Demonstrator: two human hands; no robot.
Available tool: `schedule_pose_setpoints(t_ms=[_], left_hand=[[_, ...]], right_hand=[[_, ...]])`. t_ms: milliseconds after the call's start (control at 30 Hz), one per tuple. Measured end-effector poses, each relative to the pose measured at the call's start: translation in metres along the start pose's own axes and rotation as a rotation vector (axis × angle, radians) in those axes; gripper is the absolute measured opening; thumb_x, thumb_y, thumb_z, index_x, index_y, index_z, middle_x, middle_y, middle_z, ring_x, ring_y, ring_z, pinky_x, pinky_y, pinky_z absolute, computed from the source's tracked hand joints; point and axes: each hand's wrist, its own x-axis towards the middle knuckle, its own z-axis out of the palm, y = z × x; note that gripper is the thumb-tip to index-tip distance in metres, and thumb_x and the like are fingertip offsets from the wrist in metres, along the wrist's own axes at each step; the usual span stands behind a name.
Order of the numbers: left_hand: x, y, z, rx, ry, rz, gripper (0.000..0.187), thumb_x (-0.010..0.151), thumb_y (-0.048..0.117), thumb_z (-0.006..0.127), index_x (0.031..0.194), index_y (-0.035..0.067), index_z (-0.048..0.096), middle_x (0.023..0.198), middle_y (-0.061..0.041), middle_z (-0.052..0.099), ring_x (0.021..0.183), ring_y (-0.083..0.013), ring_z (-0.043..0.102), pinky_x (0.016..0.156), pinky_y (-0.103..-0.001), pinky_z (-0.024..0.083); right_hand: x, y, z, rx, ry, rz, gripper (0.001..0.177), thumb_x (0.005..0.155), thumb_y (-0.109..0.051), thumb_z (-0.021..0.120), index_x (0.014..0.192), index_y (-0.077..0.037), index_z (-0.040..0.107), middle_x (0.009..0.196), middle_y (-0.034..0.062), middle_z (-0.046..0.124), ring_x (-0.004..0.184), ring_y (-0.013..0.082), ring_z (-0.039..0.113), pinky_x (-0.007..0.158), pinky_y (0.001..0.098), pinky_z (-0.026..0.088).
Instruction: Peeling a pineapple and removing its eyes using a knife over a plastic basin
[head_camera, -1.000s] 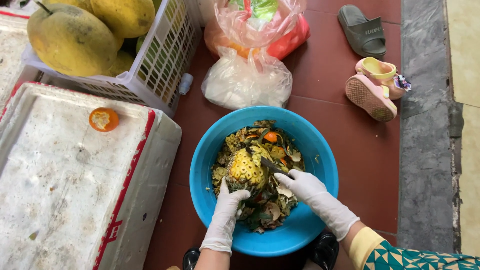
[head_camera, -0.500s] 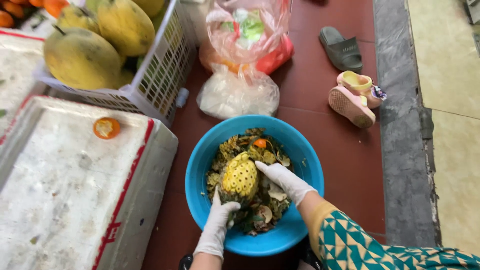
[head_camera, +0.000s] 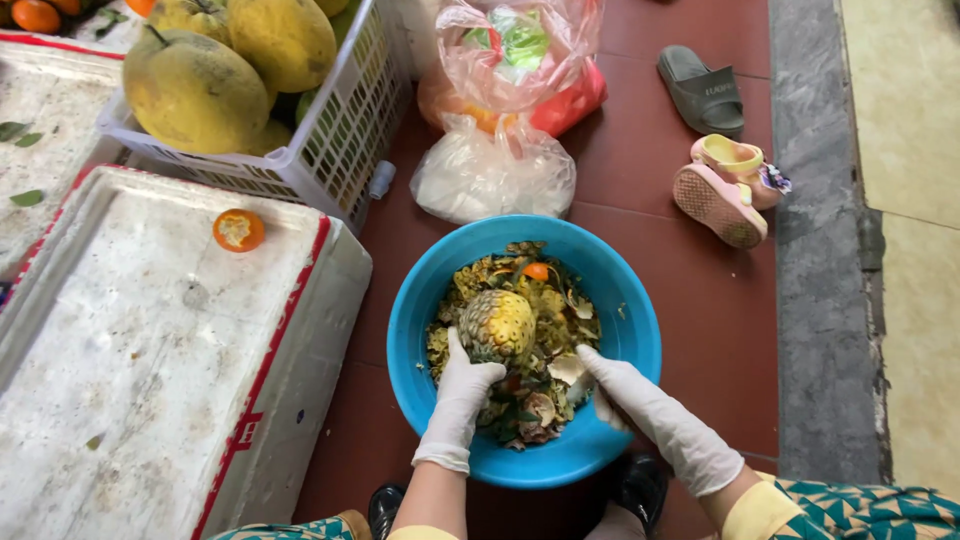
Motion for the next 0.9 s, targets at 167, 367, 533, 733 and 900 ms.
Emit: schedule_pose_setpoints(t_ms=[167,367,533,733,900], left_hand=[[0.02,0.002,0.008,0.529,0.089,-0.031,0.125,0.072,0.033,0.082,0.169,0.029,0.002,0.134,-0.02,0.069,0.133,-0.0338,0.064,0.113,-0.046,0.05],[-0.012,0.031,0.013,0.61,0.055,-0.059,0.116,0.082,0.043,0.075,0.169,0.022,0.0,0.143,-0.024,0.063,0.141,-0.036,0.056,0.119,-0.05,0.043],[-0.014,0.038,0.012,0.604,0.057,-0.098,0.11,0.086,0.045,0.069,0.169,0.029,-0.001,0.143,-0.021,0.064,0.142,-0.0349,0.056,0.118,-0.05,0.045],[-0.033,0.061,0.008,0.552,0.026,-0.153,0.112,0.087,0.035,0.073,0.17,0.025,-0.001,0.144,-0.027,0.061,0.144,-0.0401,0.052,0.119,-0.049,0.043],[-0.009,0.045,0.008,0.549,0.025,-0.136,0.113,0.082,0.037,0.074,0.169,0.032,0.002,0.144,-0.024,0.062,0.143,-0.036,0.054,0.118,-0.049,0.044]], right_hand=[[-0.032,-0.02,-0.004,-0.503,0.18,-0.054,0.06,0.09,-0.079,0.058,0.091,-0.022,0.077,0.048,0.0075,0.066,0.04,0.0213,0.067,0.044,0.0325,0.051],[-0.048,-0.037,0.0,-1.041,0.178,-0.109,0.065,0.095,-0.077,0.05,0.125,-0.02,0.06,0.114,0.0179,0.075,0.114,0.0364,0.073,0.099,0.0489,0.055],[-0.049,-0.058,0.0,-1.189,0.209,-0.209,0.06,0.097,-0.073,0.051,0.112,-0.015,0.058,0.105,0.0194,0.074,0.106,0.039,0.074,0.096,0.0513,0.056],[-0.036,-0.054,-0.011,-1.096,0.189,-0.149,0.063,0.09,-0.078,0.059,0.115,-0.021,0.061,0.108,0.0144,0.076,0.11,0.0366,0.074,0.094,0.0496,0.055],[-0.029,-0.058,-0.017,-1.176,0.189,-0.128,0.066,0.088,-0.085,0.054,0.116,-0.025,0.06,0.104,0.0089,0.076,0.108,0.031,0.075,0.093,0.0452,0.056]])
